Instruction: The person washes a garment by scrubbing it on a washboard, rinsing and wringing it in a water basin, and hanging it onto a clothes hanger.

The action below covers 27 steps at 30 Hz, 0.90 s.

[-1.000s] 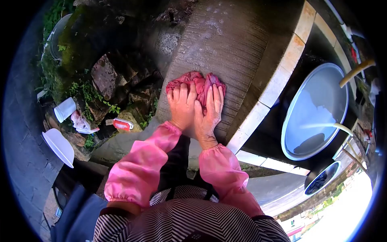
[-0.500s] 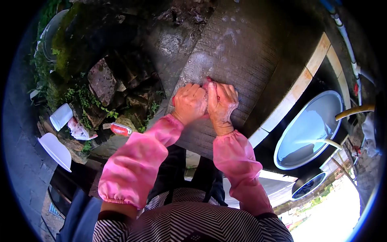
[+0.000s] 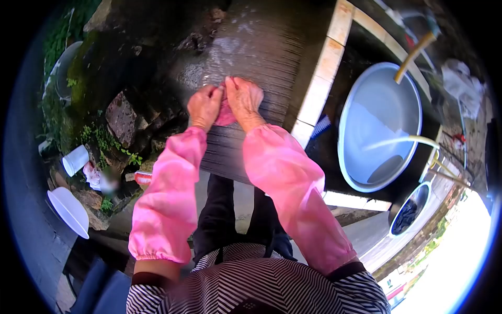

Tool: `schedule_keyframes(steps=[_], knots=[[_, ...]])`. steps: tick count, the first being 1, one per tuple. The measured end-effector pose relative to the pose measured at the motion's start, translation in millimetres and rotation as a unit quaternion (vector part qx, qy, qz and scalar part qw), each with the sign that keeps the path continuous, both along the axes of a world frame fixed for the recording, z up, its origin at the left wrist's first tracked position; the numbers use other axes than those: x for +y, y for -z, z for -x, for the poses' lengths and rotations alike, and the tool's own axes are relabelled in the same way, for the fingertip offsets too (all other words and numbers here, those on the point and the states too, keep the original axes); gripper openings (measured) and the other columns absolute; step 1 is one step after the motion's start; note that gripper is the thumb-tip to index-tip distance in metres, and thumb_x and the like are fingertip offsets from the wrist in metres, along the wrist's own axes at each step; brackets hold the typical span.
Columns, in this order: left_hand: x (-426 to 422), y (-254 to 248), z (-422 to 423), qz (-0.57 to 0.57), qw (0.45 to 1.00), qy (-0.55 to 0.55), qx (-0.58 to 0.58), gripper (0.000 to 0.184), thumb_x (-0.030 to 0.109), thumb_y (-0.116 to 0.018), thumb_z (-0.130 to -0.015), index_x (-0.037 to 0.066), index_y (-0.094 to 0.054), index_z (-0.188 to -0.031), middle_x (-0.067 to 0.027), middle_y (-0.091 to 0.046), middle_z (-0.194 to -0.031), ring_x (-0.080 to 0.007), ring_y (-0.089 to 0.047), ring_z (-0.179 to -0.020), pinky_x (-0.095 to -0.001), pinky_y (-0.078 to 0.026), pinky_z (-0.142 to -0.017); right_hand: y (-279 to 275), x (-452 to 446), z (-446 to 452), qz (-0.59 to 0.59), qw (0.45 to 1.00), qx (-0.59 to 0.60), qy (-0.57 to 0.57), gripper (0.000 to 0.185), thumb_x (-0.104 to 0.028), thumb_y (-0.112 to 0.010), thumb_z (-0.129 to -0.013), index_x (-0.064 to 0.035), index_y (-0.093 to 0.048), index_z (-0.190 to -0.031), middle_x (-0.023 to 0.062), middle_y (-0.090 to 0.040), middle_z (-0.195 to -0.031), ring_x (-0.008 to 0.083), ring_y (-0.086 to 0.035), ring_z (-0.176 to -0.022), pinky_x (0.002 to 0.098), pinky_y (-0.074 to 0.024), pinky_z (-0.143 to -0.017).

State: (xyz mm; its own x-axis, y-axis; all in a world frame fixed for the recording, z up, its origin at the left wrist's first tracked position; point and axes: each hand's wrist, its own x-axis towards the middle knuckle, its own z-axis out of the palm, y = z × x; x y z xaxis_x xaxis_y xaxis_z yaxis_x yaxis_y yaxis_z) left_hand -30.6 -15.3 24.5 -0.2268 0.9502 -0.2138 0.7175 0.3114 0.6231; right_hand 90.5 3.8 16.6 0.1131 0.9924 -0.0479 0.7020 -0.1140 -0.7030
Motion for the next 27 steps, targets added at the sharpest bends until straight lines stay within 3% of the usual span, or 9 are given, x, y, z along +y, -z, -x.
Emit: schedule_keyframes(steps=[3, 5, 7, 9, 11, 15, 19, 23, 27], knots=[[-4, 10, 20, 0.109, 0.876, -0.249, -0.399, 0.030, 0.027, -0.059, -0.093, 0.001, -0.071, -0.099, -0.0141, -0.072, -0.099, -0.0249, -0.069, -0.090, -0.0365, -0.053, -0.080, -37, -18, -34, 0.082, 0.976, 0.158, 0.127, 0.031, -0.036, -0.063, -0.087, -0.0068, -0.068, -0.076, 0.0236, -0.062, -0.071, 0.0442, -0.059, -0.070, 0.0474, -0.0477, -0.065], [-11, -45, -2, 0.194, 0.721, -0.269, -0.609, 0.030, 0.026, -0.059, -0.095, 0.000, -0.068, -0.105, -0.0105, -0.070, -0.106, -0.0218, -0.068, -0.095, -0.0362, -0.054, -0.087, -68, -40, -77, 0.054, 0.932, 0.303, 0.191, 0.031, -0.033, -0.064, -0.091, -0.0043, -0.070, -0.080, 0.0116, -0.068, -0.071, 0.0253, -0.061, -0.063, 0.0354, -0.0469, -0.061], [-13, -89, -46, 0.197, 0.717, -0.227, -0.630, 0.032, 0.028, -0.059, -0.096, 0.000, -0.066, -0.110, -0.0113, -0.069, -0.109, -0.0223, -0.067, -0.097, -0.0363, -0.053, -0.091, -125, -54, -141, -0.011, 0.789, 0.530, 0.311, 0.024, -0.026, -0.067, -0.092, -0.0049, -0.069, -0.080, -0.0037, -0.066, -0.077, 0.0058, -0.057, -0.066, 0.0233, -0.0436, -0.061], [-15, -134, -96, 0.206, 0.704, -0.186, -0.654, 0.031, 0.029, -0.059, -0.096, 0.001, -0.066, -0.108, -0.0115, -0.069, -0.109, -0.0218, -0.066, -0.100, -0.0362, -0.052, -0.093, -202, -77, -225, -0.080, 0.685, 0.629, 0.358, 0.014, -0.021, -0.066, -0.092, -0.0108, -0.068, -0.083, -0.0037, -0.065, -0.081, 0.0062, -0.057, -0.072, 0.0228, -0.0445, -0.065], [-8, -166, -156, 0.196, 0.655, -0.169, -0.710, 0.024, 0.025, -0.061, -0.095, 0.003, -0.066, -0.104, -0.0095, -0.069, -0.104, -0.0197, -0.065, -0.100, -0.0355, -0.051, -0.094, -220, -104, -312, -0.168, 0.762, 0.490, 0.389, 0.015, -0.021, -0.063, -0.095, -0.0075, -0.070, -0.093, -0.0012, -0.068, -0.088, 0.0076, -0.059, -0.076, 0.0238, -0.0466, -0.069], [-10, -181, -267, 0.173, 0.594, -0.011, -0.786, 0.019, 0.021, -0.060, -0.097, 0.006, -0.067, -0.106, -0.0047, -0.070, -0.106, -0.0160, -0.063, -0.101, -0.0340, -0.045, -0.098, -184, -159, -452, -0.225, 0.763, 0.401, 0.455, 0.022, -0.020, -0.062, -0.096, -0.0005, -0.072, -0.098, -0.0004, -0.067, -0.083, 0.0086, -0.059, -0.072, 0.0250, -0.0475, -0.068], [-22, -147, -321, 0.156, 0.748, 0.002, -0.645, 0.010, 0.018, -0.065, -0.091, 0.009, -0.067, -0.094, -0.0004, -0.069, -0.090, -0.0114, -0.062, -0.086, -0.0268, -0.044, -0.082, -89, -235, -546, -0.060, 0.857, -0.015, 0.512, 0.045, -0.042, -0.065, -0.090, -0.0024, -0.070, -0.111, 0.0122, -0.073, -0.086, 0.0209, -0.068, -0.080, 0.0320, -0.0517, -0.076], [-44, -71, -309, 0.081, 0.881, 0.090, -0.458, 0.009, 0.014, -0.066, -0.088, 0.006, -0.066, -0.085, 0.0006, -0.066, -0.078, -0.0092, -0.059, -0.074, -0.0240, -0.044, -0.069, -47, -219, -528, 0.053, 0.870, -0.103, 0.480, 0.053, -0.056, -0.067, -0.083, -0.0092, -0.072, -0.108, 0.0164, -0.072, -0.091, 0.0316, -0.069, -0.087, 0.0401, -0.0525, -0.080], [-62, -71, -351, -0.145, 0.932, 0.313, -0.109, 0.039, 0.025, -0.076, -0.078, 0.005, -0.061, -0.109, -0.0135, -0.064, -0.097, -0.0297, -0.061, -0.090, -0.0390, -0.048, -0.081, 9, -157, -446, 0.020, 0.920, -0.167, 0.353, 0.055, -0.044, -0.076, -0.077, -0.0001, -0.058, -0.105, 0.0250, -0.066, -0.088, 0.0433, -0.065, -0.082, 0.0499, -0.0512, -0.073]])
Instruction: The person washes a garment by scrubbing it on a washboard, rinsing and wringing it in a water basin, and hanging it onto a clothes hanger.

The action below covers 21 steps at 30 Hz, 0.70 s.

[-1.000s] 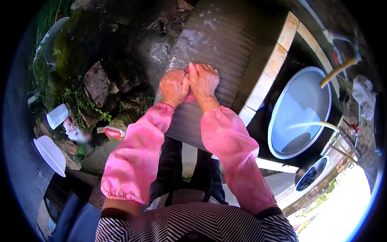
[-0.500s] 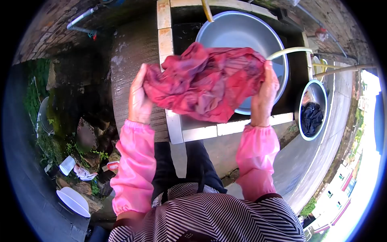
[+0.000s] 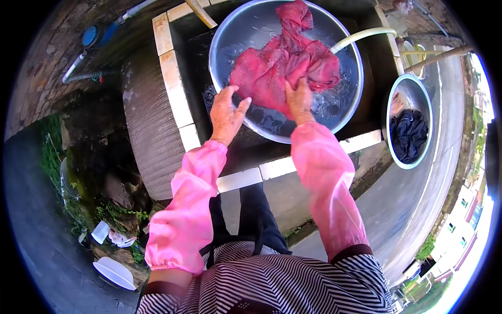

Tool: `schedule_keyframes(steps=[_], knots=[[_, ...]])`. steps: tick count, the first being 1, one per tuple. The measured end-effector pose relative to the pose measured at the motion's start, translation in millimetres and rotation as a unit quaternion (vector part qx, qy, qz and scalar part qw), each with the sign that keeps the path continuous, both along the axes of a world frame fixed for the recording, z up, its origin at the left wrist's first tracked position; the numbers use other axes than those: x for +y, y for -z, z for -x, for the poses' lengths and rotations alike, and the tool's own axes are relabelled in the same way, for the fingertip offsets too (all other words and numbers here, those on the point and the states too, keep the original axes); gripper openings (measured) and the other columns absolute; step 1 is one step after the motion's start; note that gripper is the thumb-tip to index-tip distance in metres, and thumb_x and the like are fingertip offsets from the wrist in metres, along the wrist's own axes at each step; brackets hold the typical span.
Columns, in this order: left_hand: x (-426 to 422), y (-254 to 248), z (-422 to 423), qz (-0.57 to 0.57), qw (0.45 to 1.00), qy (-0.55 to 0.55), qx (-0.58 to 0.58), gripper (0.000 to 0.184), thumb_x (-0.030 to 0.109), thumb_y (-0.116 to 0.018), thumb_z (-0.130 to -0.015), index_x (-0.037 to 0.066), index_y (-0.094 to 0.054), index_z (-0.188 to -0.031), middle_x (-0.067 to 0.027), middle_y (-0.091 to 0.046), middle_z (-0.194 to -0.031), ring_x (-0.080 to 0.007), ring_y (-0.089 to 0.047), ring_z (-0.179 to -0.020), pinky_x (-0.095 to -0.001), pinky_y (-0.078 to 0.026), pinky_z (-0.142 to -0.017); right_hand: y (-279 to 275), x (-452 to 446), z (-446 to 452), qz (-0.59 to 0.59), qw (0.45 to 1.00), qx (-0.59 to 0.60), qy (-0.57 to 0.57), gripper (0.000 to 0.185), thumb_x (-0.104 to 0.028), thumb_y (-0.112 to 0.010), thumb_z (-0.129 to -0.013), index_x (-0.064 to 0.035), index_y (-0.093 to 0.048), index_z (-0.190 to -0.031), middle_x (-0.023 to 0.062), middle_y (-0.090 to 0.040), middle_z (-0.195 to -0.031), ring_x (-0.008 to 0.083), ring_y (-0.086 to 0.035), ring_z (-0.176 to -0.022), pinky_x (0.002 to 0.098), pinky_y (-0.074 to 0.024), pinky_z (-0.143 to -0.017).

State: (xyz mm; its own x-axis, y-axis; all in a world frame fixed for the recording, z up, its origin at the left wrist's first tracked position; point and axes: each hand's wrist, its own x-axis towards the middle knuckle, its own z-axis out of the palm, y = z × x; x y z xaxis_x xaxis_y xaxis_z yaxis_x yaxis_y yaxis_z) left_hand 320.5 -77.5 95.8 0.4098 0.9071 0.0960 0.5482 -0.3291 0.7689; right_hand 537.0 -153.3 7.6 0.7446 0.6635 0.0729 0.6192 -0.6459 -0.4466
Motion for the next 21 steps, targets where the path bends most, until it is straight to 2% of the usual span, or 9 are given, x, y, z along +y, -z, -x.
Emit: schedule_keyframes(steps=[2, 7, 10, 11, 13, 14, 16, 19, 21], knots=[[2, -7, -22, -0.046, 0.984, 0.107, 0.134, 0.060, 0.026, -0.077, -0.073, 0.010, -0.053, -0.125, -0.0194, -0.050, -0.126, -0.0355, -0.050, -0.115, -0.0480, -0.044, -0.091, 6, 17, 32, 0.048, 0.996, 0.050, -0.063, 0.037, -0.035, -0.070, -0.083, -0.0019, -0.059, -0.097, 0.0236, -0.066, -0.083, 0.0432, -0.066, -0.078, 0.0501, -0.0517, -0.070], [4, 19, -24, -0.082, 0.909, 0.239, 0.331, 0.056, 0.034, -0.074, -0.075, 0.010, -0.057, -0.123, -0.0167, -0.053, -0.125, -0.0305, -0.053, -0.113, -0.0526, -0.038, -0.096, 5, 6, 38, 0.211, 0.963, 0.075, -0.150, 0.027, -0.031, -0.056, -0.088, -0.0089, -0.070, -0.094, 0.0213, -0.069, -0.084, 0.0403, -0.068, -0.077, 0.0481, -0.0542, -0.074], [-7, 32, -20, -0.042, 0.889, 0.311, 0.333, 0.050, 0.035, -0.070, -0.079, 0.010, -0.059, -0.120, -0.0159, -0.060, -0.115, -0.0301, -0.055, -0.111, -0.0525, -0.033, -0.100, 47, -21, 4, 0.161, 0.979, -0.003, -0.127, 0.030, -0.034, -0.055, -0.088, -0.0095, -0.072, -0.090, 0.0202, -0.069, -0.082, 0.0383, -0.069, -0.076, 0.0492, -0.0541, -0.074], [-13, 36, -20, -0.047, 0.884, 0.318, 0.339, 0.044, 0.033, -0.066, -0.083, 0.009, -0.059, -0.119, -0.0139, -0.064, -0.107, -0.0298, -0.057, -0.109, -0.0518, -0.031, -0.102, 59, -17, -22, 0.271, 0.940, 0.032, -0.204, 0.029, -0.032, -0.064, -0.085, -0.0060, -0.073, -0.093, 0.0158, -0.071, -0.079, 0.0304, -0.069, -0.071, 0.0438, -0.0556, -0.071], [-22, 41, -21, 0.001, 0.900, 0.324, 0.291, 0.038, 0.031, -0.066, -0.084, 0.008, -0.061, -0.115, -0.0131, -0.064, -0.109, -0.0288, -0.057, -0.110, -0.0518, -0.032, -0.101, 33, -27, -42, 0.031, 0.947, 0.318, -0.018, 0.026, -0.026, -0.071, -0.083, -0.0031, -0.072, -0.096, 0.0115, -0.070, -0.079, 0.0236, -0.068, -0.069, 0.0360, -0.0555, -0.066], [-26, 45, -21, 0.025, 0.906, 0.326, 0.267, 0.036, 0.029, -0.065, -0.084, 0.008, -0.062, -0.113, -0.0126, -0.064, -0.110, -0.0283, -0.058, -0.110, -0.0519, -0.033, -0.101, 10, -28, -47, -0.093, 0.888, 0.444, 0.079, 0.026, -0.022, -0.074, -0.081, -0.0017, -0.072, -0.097, 0.0093, -0.070, -0.079, 0.0201, -0.067, -0.067, 0.0320, -0.0555, -0.064], [-33, 48, -20, 0.068, 0.940, 0.283, 0.177, 0.024, 0.023, -0.065, -0.083, 0.007, -0.063, -0.102, -0.0119, -0.065, -0.103, -0.0290, -0.060, -0.105, -0.0494, -0.036, -0.098, -86, -18, -50, -0.176, 0.820, 0.521, 0.160, 0.026, -0.010, -0.078, -0.078, 0.0008, -0.071, -0.101, 0.0042, -0.069, -0.080, 0.0111, -0.063, -0.064, 0.0213, -0.0514, -0.059], [-30, 40, -15, 0.122, 0.953, 0.246, 0.127, 0.015, 0.019, -0.063, -0.082, 0.007, -0.062, -0.089, -0.0127, -0.065, -0.089, -0.0305, -0.061, -0.097, -0.0441, -0.040, -0.096, -185, -10, -50, -0.285, 0.853, 0.428, 0.085, 0.023, -0.009, -0.072, -0.085, 0.0021, -0.070, -0.105, 0.0034, -0.069, -0.082, 0.0081, -0.061, -0.064, 0.0191, -0.0492, -0.061], [-38, 47, -7, 0.021, 0.955, 0.266, 0.129, 0.013, 0.019, -0.063, -0.082, 0.007, -0.062, -0.086, -0.0120, -0.065, -0.089, -0.0298, -0.061, -0.096, -0.0455, -0.039, -0.096, -233, -3, -45, -0.316, 0.891, 0.324, 0.037, 0.028, -0.010, -0.071, -0.086, 0.0044, -0.068, -0.111, 0.0050, -0.070, -0.087, 0.0078, -0.062, -0.071, 0.0203, -0.0500, -0.066]])
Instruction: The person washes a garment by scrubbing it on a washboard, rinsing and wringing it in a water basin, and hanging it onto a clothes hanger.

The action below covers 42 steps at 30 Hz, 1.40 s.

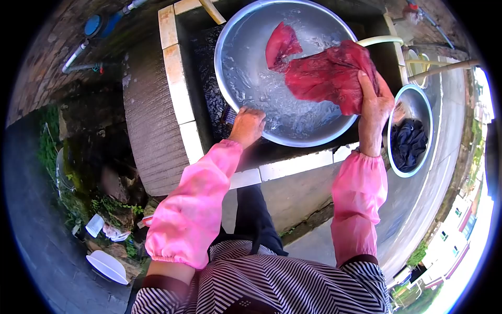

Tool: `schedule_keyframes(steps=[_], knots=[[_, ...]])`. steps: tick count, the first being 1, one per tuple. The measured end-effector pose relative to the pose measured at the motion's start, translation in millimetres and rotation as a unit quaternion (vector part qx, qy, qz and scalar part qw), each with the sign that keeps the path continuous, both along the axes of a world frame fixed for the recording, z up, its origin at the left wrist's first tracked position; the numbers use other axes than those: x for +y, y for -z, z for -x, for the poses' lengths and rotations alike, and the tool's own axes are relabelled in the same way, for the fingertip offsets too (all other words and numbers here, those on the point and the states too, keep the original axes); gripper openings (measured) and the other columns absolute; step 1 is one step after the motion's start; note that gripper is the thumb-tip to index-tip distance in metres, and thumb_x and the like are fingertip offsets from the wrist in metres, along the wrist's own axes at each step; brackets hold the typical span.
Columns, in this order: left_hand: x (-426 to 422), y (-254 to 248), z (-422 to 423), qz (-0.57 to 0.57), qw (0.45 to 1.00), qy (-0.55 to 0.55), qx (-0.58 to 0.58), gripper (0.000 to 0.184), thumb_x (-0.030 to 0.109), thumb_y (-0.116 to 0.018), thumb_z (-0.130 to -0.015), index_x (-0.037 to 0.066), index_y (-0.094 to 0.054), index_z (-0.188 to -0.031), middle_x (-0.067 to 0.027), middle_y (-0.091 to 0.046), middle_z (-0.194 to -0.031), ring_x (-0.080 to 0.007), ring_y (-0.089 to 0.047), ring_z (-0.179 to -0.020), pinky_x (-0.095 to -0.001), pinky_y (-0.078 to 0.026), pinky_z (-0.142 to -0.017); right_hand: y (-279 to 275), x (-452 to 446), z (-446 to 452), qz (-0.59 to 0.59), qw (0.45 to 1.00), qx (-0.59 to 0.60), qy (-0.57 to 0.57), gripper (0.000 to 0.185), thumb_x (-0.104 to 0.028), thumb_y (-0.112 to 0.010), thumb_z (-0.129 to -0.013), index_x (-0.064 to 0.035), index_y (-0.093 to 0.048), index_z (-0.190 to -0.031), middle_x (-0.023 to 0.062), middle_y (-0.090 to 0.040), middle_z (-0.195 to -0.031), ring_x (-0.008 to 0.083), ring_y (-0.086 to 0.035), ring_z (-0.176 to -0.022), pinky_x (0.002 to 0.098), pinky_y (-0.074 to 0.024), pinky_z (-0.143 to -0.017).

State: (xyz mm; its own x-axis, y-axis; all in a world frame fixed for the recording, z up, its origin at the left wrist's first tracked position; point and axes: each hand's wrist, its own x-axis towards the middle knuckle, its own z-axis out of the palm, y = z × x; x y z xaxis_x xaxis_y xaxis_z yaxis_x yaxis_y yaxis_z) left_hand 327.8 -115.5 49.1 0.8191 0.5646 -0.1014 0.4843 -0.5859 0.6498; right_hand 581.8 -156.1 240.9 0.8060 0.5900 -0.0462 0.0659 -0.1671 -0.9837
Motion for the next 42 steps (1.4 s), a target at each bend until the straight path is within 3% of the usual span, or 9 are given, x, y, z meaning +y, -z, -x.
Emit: schedule_keyframes(steps=[6, 10, 17, 23, 29, 33, 36, 40, 42], knots=[[-17, 1, 3, -0.093, 0.993, 0.058, 0.038, 0.019, 0.026, -0.061, -0.086, 0.008, -0.064, -0.088, -0.0085, -0.062, -0.093, -0.0255, -0.054, -0.103, -0.0463, -0.031, -0.104, 12, 3, 27, 0.098, 0.956, -0.257, -0.104, 0.035, -0.005, -0.071, -0.086, 0.0034, -0.064, -0.119, 0.0090, -0.070, -0.084, 0.0102, -0.062, -0.073, 0.0249, -0.0509, -0.065], [-15, -4, 7, -0.099, 0.992, 0.075, 0.034, 0.019, 0.026, -0.060, -0.087, 0.007, -0.064, -0.088, -0.0084, -0.061, -0.092, -0.0258, -0.054, -0.102, -0.0475, -0.030, -0.105, 115, 4, 26, 0.105, 0.867, -0.443, -0.202, 0.022, -0.009, -0.062, -0.086, -0.0034, -0.065, -0.107, 0.0158, -0.065, -0.079, 0.0339, -0.065, -0.071, 0.0428, -0.0510, -0.062], [-15, -5, 7, -0.069, 0.996, 0.062, 0.013, 0.021, 0.027, -0.058, -0.088, 0.007, -0.066, -0.093, -0.0080, -0.062, -0.093, -0.0258, -0.053, -0.102, -0.0482, -0.030, -0.106, 168, -51, 77, 0.134, 0.813, -0.430, -0.368, 0.035, -0.015, -0.071, -0.080, -0.0041, -0.065, -0.113, 0.0137, -0.064, -0.081, 0.0319, -0.064, -0.076, 0.0400, -0.0527, -0.068], [-15, 0, 8, -0.066, 0.995, 0.071, 0.034, 0.023, 0.026, -0.058, -0.088, 0.007, -0.067, -0.096, -0.0085, -0.064, -0.099, -0.0267, -0.053, -0.104, -0.0505, -0.028, -0.106, 145, -47, -4, 0.324, 0.900, -0.283, -0.077, 0.044, -0.043, -0.066, -0.088, -0.0055, -0.070, -0.111, 0.0142, -0.072, -0.084, 0.0324, -0.069, -0.076, 0.0416, -0.0527, -0.071], [-21, 9, 3, -0.141, 0.988, 0.060, 0.004, 0.022, 0.026, -0.056, -0.088, 0.009, -0.067, -0.097, -0.0084, -0.066, -0.098, -0.0286, -0.054, -0.108, -0.0522, -0.029, -0.105, 201, 31, 74, 0.431, 0.854, -0.233, -0.175, 0.070, -0.066, -0.069, -0.074, 0.0015, -0.066, -0.095, 0.0278, -0.067, -0.089, 0.0447, -0.065, -0.090, 0.0493, -0.0512, -0.082], [-21, 14, 3, -0.120, 0.990, 0.078, 0.001, 0.021, 0.027, -0.056, -0.088, 0.010, -0.067, -0.097, -0.0099, -0.066, -0.104, -0.0298, -0.052, -0.112, -0.0530, -0.030, -0.104, 206, 41, 111, 0.422, 0.801, -0.214, -0.367, 0.055, -0.049, -0.073, -0.075, -0.0029, -0.067, -0.105, 0.0232, -0.068, -0.098, 0.0407, -0.065, -0.097, 0.0468, -0.0516, -0.086], [-13, -2, 7, -0.072, 0.986, 0.132, 0.074, 0.023, 0.027, -0.057, -0.088, 0.008, -0.066, -0.098, -0.0113, -0.065, -0.106, -0.0290, -0.052, -0.113, -0.0517, -0.030, -0.105, 213, 52, 78, 0.474, 0.760, -0.313, -0.315, 0.051, -0.044, -0.075, -0.074, -0.0030, -0.068, -0.103, 0.0195, -0.070, -0.098, 0.0393, -0.065, -0.097, 0.0450, -0.0523, -0.085], [-19, 3, 6, -0.045, 0.995, 0.077, 0.054, 0.027, 0.030, -0.051, -0.095, 0.007, -0.066, -0.097, -0.0081, -0.062, -0.101, -0.0265, -0.051, -0.108, -0.0509, -0.026, -0.110, 179, 72, -30, 0.250, 0.957, -0.126, -0.072, 0.034, -0.023, -0.084, -0.072, 0.0000, -0.071, -0.093, 0.0065, -0.069, -0.078, 0.0133, -0.060, -0.068, 0.0297, -0.0494, -0.068], [-20, 5, 7, -0.065, 0.993, 0.079, 0.055, 0.027, 0.030, -0.052, -0.095, 0.008, -0.066, -0.098, -0.0071, -0.061, -0.098, -0.0256, -0.051, -0.107, -0.0505, -0.026, -0.110, 96, 80, -43, 0.113, 0.985, -0.116, -0.053, 0.033, -0.014, -0.081, -0.075, 0.0011, -0.071, -0.102, 0.0064, -0.072, -0.088, 0.0112, -0.063, -0.078, 0.0273, -0.0508, -0.072]])
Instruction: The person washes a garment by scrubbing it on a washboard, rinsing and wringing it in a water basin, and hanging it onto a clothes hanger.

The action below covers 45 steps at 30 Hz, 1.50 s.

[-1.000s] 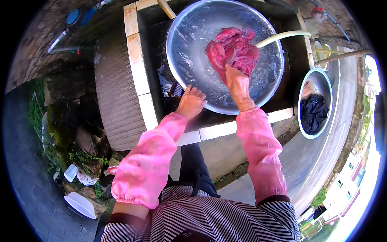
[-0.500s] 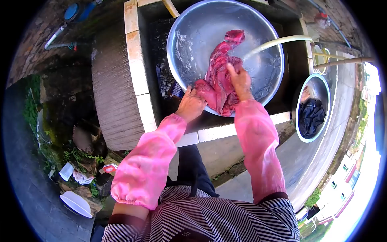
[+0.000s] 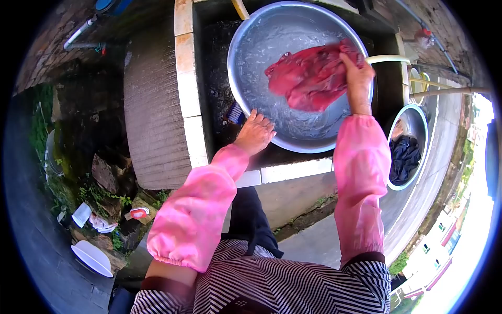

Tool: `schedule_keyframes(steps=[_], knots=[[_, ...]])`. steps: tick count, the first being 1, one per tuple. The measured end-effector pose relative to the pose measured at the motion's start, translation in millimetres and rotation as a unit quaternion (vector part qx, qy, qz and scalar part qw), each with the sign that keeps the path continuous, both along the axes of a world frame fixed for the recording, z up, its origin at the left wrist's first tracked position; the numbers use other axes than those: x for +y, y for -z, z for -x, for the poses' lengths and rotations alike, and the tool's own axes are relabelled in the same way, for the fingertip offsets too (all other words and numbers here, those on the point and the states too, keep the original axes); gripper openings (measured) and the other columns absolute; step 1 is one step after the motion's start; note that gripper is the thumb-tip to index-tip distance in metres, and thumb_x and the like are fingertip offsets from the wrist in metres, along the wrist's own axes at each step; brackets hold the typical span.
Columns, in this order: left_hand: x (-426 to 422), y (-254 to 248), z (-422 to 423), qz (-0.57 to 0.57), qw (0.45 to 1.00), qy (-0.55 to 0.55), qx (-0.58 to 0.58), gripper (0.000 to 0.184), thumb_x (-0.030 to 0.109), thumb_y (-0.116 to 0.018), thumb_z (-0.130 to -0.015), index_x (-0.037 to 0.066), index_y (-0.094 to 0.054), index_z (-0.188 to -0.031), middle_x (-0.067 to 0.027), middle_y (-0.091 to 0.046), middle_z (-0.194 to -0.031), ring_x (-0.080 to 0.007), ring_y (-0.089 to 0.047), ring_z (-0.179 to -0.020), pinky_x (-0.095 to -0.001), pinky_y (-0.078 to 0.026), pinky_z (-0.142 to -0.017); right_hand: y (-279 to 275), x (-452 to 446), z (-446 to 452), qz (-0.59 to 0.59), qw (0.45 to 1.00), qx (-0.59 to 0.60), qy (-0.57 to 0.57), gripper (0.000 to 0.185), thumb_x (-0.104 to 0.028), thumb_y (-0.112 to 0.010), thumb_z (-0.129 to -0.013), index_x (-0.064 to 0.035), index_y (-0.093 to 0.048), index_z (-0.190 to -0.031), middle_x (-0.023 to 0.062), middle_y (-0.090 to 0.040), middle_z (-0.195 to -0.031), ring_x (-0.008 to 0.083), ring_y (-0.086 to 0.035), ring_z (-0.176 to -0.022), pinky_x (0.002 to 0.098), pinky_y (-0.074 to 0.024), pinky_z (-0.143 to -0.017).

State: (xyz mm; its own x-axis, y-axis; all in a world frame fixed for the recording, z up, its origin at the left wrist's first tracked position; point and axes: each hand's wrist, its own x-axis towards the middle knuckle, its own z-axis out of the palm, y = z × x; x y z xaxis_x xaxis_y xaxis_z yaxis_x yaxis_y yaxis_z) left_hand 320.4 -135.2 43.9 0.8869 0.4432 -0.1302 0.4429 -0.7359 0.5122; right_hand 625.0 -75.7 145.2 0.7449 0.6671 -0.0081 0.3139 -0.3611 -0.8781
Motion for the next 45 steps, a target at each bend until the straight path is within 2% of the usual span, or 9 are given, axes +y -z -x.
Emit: schedule_keyframes(steps=[4, 16, 20, 24, 27, 31, 35, 40, 45], knots=[[0, -4, -1, -0.017, 0.999, 0.021, 0.038, 0.026, 0.030, -0.053, -0.094, 0.007, -0.065, -0.099, -0.0073, -0.059, -0.100, -0.0259, -0.050, -0.108, -0.0496, -0.025, -0.111, -75, 6, 12, -0.108, 0.990, -0.084, -0.027, 0.031, -0.008, -0.076, -0.081, 0.0026, -0.068, -0.109, 0.0043, -0.072, -0.091, 0.0081, -0.062, -0.078, 0.0250, -0.0513, -0.073], [-6, -12, 15, -0.058, 0.995, -0.030, -0.078, 0.040, 0.025, -0.070, -0.079, 0.003, -0.058, -0.111, -0.0163, -0.053, -0.121, -0.0348, -0.042, -0.126, -0.0489, -0.029, -0.110, 150, -57, 109, 0.130, 0.944, -0.223, -0.206, 0.055, -0.002, -0.067, -0.075, -0.0101, -0.058, -0.129, 0.0216, -0.067, -0.104, 0.0401, -0.064, -0.097, 0.0448, -0.0504, -0.085], [-3, -24, 26, -0.054, 0.993, -0.047, -0.097, 0.029, 0.018, -0.069, -0.079, 0.003, -0.061, -0.102, -0.0143, -0.056, -0.116, -0.0309, -0.047, -0.122, -0.0443, -0.036, -0.103, 163, -55, 134, 0.329, 0.915, -0.142, -0.185, 0.050, -0.007, -0.070, -0.073, -0.0087, -0.060, -0.121, 0.0203, -0.068, -0.089, 0.0359, -0.065, -0.094, 0.0447, -0.0507, -0.082], [1, -53, 52, 0.044, 0.978, -0.174, -0.103, 0.013, 0.013, -0.068, -0.083, 0.004, -0.064, -0.090, -0.0062, -0.064, -0.093, -0.0218, -0.063, -0.095, -0.0353, -0.048, -0.078, 201, -57, 149, 0.151, 0.951, 0.267, -0.048, 0.048, -0.009, -0.071, -0.078, -0.0041, -0.057, -0.124, 0.0144, -0.068, -0.099, 0.0298, -0.066, -0.095, 0.0423, -0.0515, -0.086], [4, -44, 70, 0.409, 0.797, -0.419, -0.151, 0.024, 0.028, -0.068, -0.090, 0.005, -0.065, -0.091, -0.0052, -0.067, -0.091, -0.0190, -0.065, -0.080, -0.0338, -0.049, -0.070, 104, -54, 168, 0.036, 0.856, 0.516, -0.010, 0.042, -0.012, -0.063, -0.089, -0.0030, -0.054, -0.129, 0.0101, -0.064, -0.116, 0.0260, -0.062, -0.109, 0.0420, -0.0479, -0.097], [46, -67, 91, 0.827, 0.306, -0.451, -0.139, 0.076, 0.070, -0.042, -0.091, 0.008, -0.044, -0.136, -0.0159, -0.064, -0.113, -0.0299, -0.065, -0.100, -0.0447, -0.052, -0.089, -11, -72, 211, -0.082, 0.745, 0.655, -0.092, 0.038, -0.020, -0.053, -0.099, -0.0049, -0.050, -0.134, 0.0094, -0.056, -0.135, 0.0248, -0.052, -0.126, 0.0452, -0.0385, -0.109], [58, -78, 98, 0.867, 0.189, -0.189, -0.420, 0.064, 0.058, -0.048, -0.095, 0.008, -0.050, -0.134, -0.0117, -0.063, -0.121, -0.0228, -0.060, -0.112, -0.0386, -0.046, -0.103, -72, -83, 290, -0.103, 0.656, 0.740, -0.109, 0.050, -0.025, -0.057, -0.097, -0.0056, -0.043, -0.141, 0.0105, -0.052, -0.139, 0.0255, -0.049, -0.129, 0.0457, -0.0360, -0.111], [81, -129, 202, 0.718, 0.493, -0.377, -0.316, 0.044, 0.036, -0.058, -0.096, 0.003, -0.058, -0.125, -0.0106, -0.067, -0.111, -0.0185, -0.065, -0.099, -0.0312, -0.051, -0.094, -89, -94, 364, 0.050, 0.592, 0.796, -0.115, 0.050, -0.024, -0.055, -0.098, -0.0063, -0.040, -0.142, 0.0078, -0.049, -0.141, 0.0229, -0.048, -0.130, 0.0423, -0.0355, -0.112], [101, -166, 299, 0.610, 0.565, -0.456, -0.317, 0.024, 0.007, -0.060, -0.089, -0.002, -0.065, -0.111, -0.0064, -0.070, -0.100, -0.0133, -0.066, -0.085, -0.0257, -0.053, -0.080, -68, -49, 403, 0.056, 0.643, 0.746, -0.166, 0.039, -0.020, -0.060, -0.097, -0.0062, -0.052, -0.132, 0.0043, -0.059, -0.128, 0.0156, -0.057, -0.116, 0.0335, -0.0437, -0.102]])
